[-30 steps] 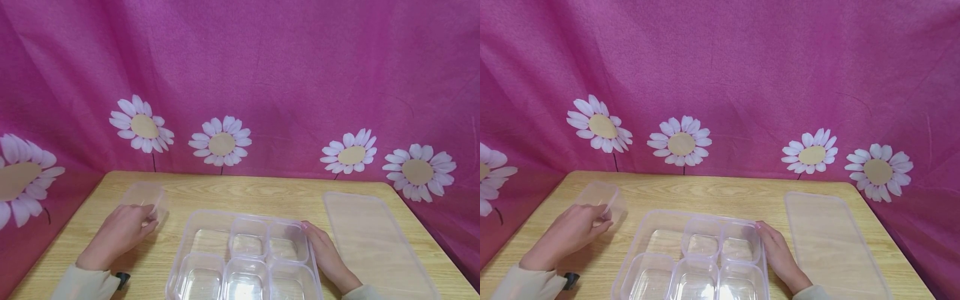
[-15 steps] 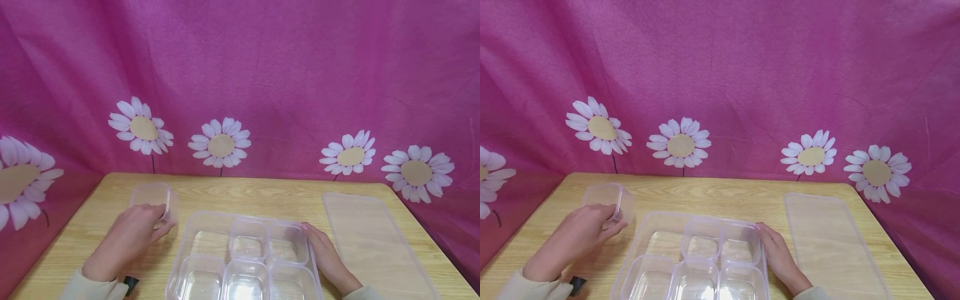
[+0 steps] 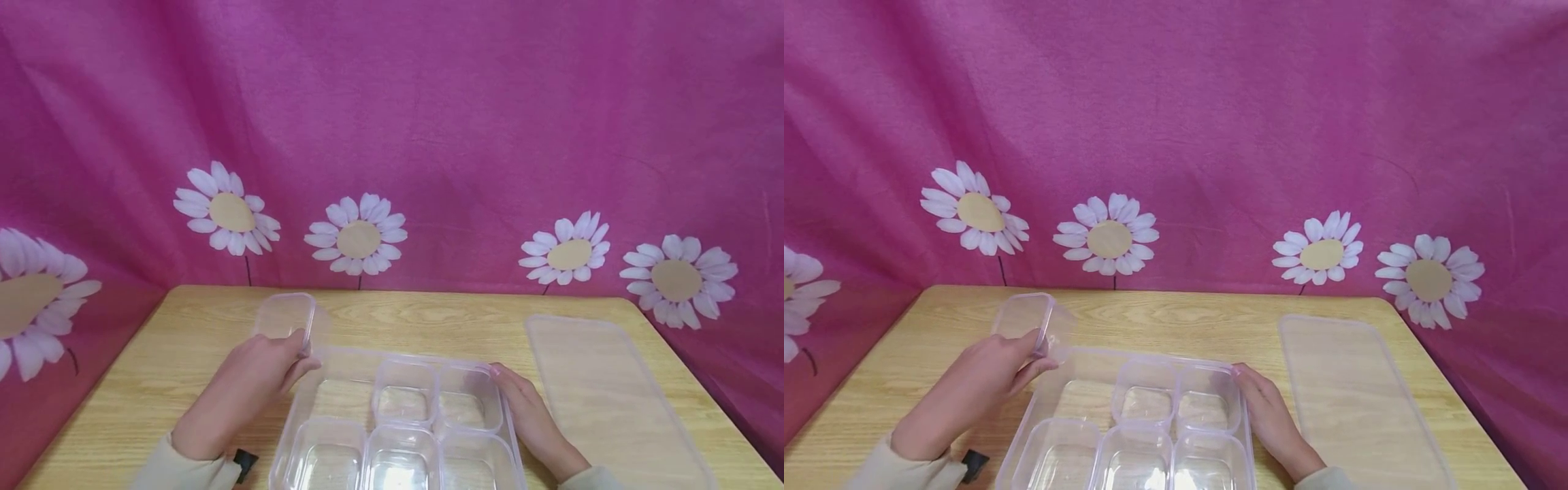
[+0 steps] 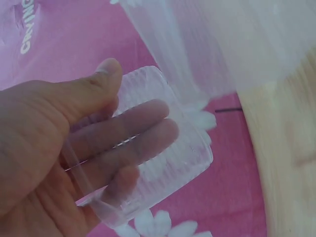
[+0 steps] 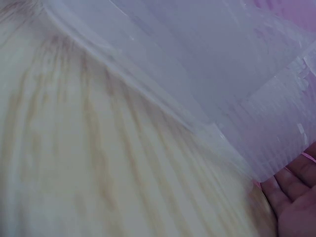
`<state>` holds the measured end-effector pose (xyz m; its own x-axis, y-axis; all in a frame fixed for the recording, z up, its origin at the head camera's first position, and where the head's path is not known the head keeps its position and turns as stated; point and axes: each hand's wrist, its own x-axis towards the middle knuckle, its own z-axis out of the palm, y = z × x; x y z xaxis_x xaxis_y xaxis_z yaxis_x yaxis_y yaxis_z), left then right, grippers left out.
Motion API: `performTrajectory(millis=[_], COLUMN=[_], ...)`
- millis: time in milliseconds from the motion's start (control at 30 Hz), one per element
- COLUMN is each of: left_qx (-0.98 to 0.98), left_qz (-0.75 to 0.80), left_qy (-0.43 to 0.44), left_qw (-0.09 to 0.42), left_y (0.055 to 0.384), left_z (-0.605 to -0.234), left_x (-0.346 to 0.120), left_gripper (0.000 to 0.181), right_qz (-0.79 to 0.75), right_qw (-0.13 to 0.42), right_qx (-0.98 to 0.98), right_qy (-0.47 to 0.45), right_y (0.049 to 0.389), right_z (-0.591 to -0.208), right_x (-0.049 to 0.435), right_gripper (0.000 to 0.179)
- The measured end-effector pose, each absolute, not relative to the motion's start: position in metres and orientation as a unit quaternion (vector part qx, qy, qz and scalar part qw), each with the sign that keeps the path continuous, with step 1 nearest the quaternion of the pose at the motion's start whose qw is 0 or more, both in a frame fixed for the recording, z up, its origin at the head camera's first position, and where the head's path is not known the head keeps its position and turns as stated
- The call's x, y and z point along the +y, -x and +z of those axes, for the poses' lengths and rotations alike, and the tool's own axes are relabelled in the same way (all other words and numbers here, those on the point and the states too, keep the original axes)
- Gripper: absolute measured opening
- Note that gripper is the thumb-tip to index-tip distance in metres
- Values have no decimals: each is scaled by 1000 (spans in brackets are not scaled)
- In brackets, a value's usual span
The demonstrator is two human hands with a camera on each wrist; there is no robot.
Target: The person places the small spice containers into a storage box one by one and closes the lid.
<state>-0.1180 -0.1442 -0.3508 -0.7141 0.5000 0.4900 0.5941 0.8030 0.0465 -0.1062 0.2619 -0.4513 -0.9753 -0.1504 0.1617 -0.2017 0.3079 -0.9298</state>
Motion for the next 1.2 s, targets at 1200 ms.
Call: performTrajectory(millis=[1200], left_qx=[-891], left_qz=[-109], left_qy=[391], left_qw=[202], left_y=[102], left_z=[-335], left_x=[-117], left_gripper=[17], right_qz=[569], right_qw=[23], right_qx=[-814], right_qy=[-112], right_y=[107], right_z=[-451], right_x=[261], right_gripper=[51])
